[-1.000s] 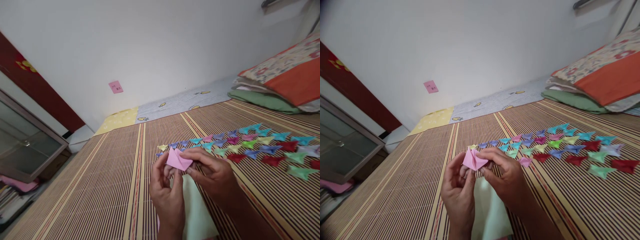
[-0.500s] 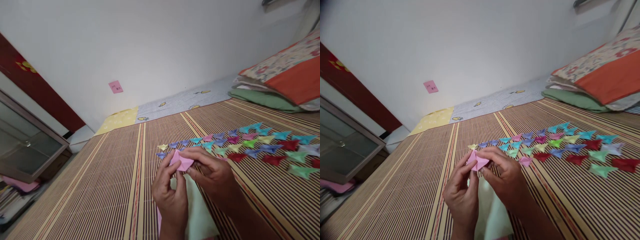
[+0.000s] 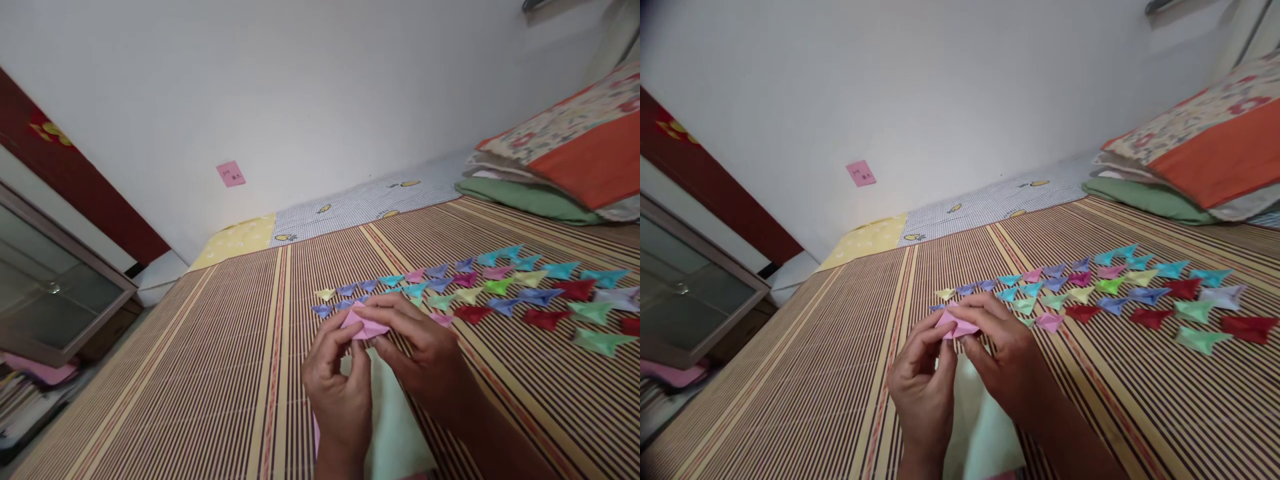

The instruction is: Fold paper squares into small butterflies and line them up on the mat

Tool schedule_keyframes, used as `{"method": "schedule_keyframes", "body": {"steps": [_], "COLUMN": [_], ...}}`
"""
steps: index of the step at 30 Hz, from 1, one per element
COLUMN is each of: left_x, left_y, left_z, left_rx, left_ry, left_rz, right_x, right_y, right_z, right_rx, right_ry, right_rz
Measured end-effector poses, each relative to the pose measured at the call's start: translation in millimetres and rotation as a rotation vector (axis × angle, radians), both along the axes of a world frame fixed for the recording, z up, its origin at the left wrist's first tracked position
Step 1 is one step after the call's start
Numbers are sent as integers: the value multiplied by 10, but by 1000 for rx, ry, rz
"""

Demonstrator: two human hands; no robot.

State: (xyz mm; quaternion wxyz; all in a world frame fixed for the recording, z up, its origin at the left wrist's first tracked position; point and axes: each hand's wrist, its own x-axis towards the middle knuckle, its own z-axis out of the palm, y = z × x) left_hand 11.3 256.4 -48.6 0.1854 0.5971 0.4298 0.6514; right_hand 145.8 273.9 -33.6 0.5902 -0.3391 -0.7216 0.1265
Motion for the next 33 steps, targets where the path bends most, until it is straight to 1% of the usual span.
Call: {"method": "schedule_keyframes", "body": {"steps": [3,8,16,20,23,28,33], "left_x": [-9,-41,-75,-72,-47,33,98], "left_y": [-3,-14,-23,-39,-46,-44,-50], "left_z": [16,69,196,240,247,243,262], "left_rx": [6,-21,-107,-94,-78,-78,-154], "left_ry": [-2,-21,-90,-84,-120,-211,-316], "left_rz": [-28,-64,-148,-136,-127,-133,-98], "right_x": [-12,-7,11,-11,-19,-24,-48], "right_y": [3,15,7,-13,-18,-15,-35], "right_z": [-2,-8,30,26,21,28,31], "right_rx": [17,41,-28,-84,-118,-123,-152], "right_ry": [-12,17,92,157,194,224,253], "right_rz": [-28,-20,59,91,101,68,23]}}
